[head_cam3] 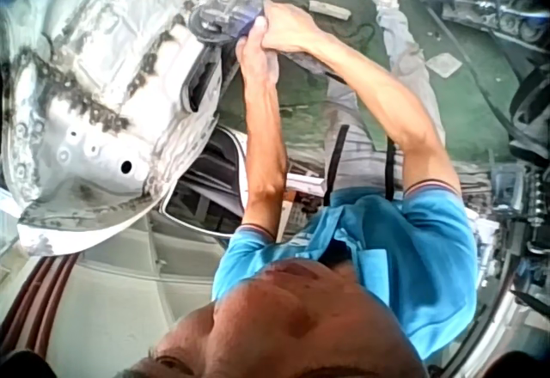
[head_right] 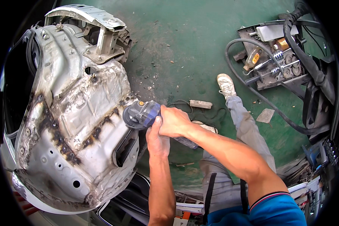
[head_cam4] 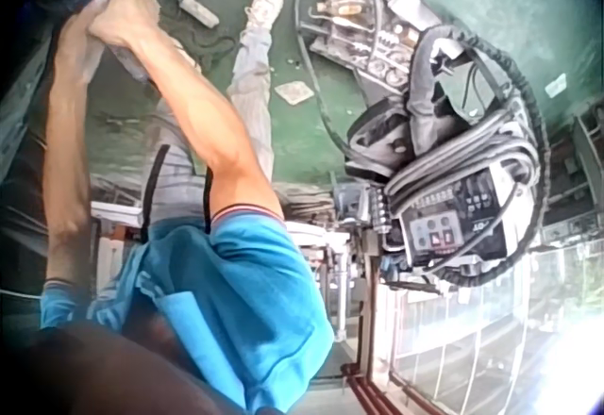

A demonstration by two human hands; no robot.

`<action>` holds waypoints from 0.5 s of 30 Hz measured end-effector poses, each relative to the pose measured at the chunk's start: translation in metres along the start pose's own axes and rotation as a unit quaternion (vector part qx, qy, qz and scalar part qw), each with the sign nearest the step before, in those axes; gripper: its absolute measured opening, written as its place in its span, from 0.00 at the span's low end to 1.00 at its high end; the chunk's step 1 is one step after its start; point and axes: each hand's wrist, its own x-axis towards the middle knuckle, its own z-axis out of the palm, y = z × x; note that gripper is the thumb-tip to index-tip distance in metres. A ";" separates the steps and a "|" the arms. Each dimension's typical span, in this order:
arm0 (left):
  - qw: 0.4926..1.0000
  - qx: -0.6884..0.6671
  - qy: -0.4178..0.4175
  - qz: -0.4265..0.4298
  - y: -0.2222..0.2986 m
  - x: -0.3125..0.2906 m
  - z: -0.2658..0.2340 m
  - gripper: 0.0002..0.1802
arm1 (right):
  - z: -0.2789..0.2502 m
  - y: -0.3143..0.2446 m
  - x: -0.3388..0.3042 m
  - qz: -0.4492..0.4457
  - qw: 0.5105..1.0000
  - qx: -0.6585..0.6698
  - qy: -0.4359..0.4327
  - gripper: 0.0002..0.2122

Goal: The person uses an angle grinder on the front fender of a white car, removing paint and smoothing the metal surface. Sparks fly as the grinder moves along the panel, gradually exposing bare metal.

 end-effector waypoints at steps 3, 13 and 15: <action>0.999 0.022 -0.001 0.029 0.015 0.000 -0.003 0.29 | -0.001 -0.017 -0.001 -0.025 0.999 0.021 0.008 0.23; 0.999 0.024 -0.010 0.041 0.012 0.002 -0.010 0.29 | 0.008 -0.016 -0.003 -0.032 0.999 0.011 0.032 0.22; 0.998 0.023 -0.024 0.052 0.018 0.005 -0.009 0.28 | 0.004 -0.021 -0.001 -0.034 0.999 0.015 0.038 0.22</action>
